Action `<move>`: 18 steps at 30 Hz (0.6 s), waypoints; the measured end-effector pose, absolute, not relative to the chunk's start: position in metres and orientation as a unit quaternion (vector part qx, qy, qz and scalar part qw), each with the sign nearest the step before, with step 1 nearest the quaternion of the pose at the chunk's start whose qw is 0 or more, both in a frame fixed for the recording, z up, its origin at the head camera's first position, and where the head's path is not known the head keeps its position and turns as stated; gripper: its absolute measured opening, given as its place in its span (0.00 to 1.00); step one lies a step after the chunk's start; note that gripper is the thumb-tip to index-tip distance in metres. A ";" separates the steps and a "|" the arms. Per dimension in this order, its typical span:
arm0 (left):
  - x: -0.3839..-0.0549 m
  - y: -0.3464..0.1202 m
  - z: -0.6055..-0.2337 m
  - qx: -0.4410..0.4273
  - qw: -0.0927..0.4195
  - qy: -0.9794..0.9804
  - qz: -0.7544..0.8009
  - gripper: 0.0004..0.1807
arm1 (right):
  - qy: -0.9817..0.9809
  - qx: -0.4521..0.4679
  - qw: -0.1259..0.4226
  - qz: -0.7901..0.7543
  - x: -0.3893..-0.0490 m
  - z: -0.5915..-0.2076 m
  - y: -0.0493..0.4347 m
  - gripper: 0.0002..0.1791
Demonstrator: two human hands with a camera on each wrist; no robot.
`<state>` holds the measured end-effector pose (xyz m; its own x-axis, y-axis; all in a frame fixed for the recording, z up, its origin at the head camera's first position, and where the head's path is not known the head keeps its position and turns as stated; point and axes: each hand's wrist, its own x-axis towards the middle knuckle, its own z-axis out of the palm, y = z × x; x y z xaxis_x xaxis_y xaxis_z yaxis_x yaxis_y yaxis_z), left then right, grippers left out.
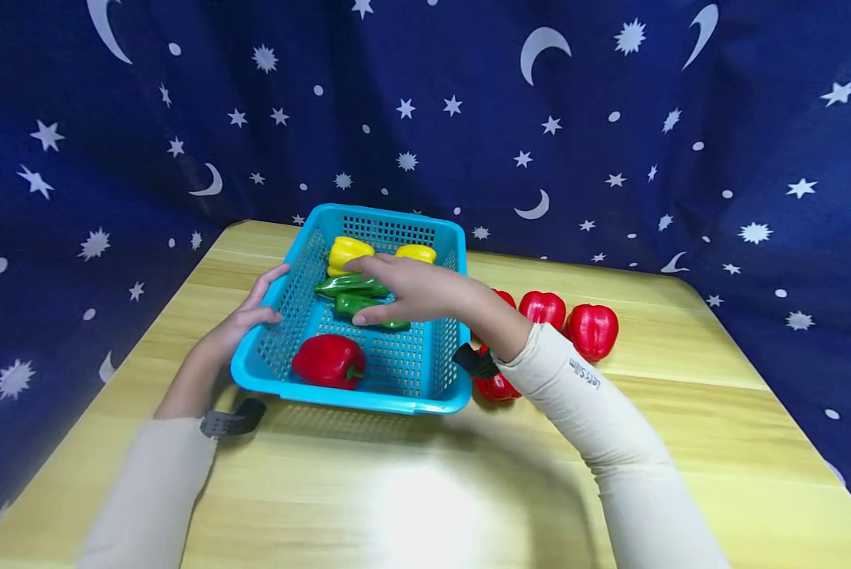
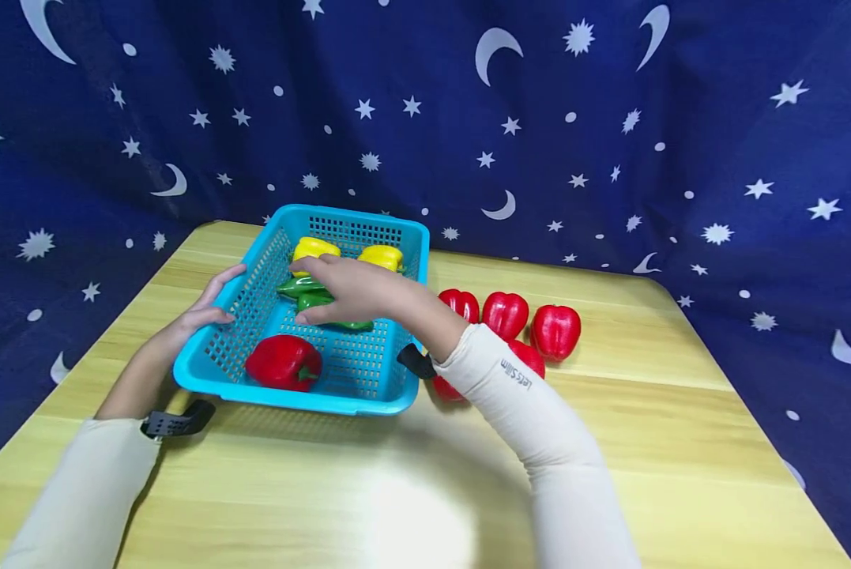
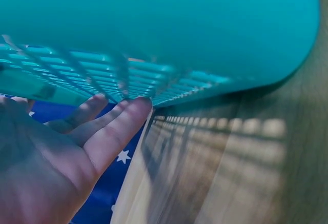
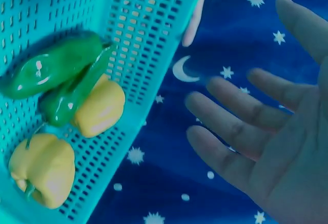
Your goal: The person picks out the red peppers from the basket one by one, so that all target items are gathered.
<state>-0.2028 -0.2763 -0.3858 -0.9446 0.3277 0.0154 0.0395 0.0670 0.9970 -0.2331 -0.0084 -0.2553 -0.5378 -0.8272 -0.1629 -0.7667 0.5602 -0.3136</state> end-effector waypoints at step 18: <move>-0.205 -0.277 -0.386 0.120 0.100 0.740 0.654 0.42 | 0.803 -0.514 0.299 0.031 -0.233 -0.289 -0.039 0.13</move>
<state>-0.2048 -0.2771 -0.3858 -0.9511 0.3088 0.0081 0.0459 0.1153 0.9923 -0.2332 -0.0390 -0.2892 -0.2929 -0.8070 -0.5128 -0.8440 0.4703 -0.2579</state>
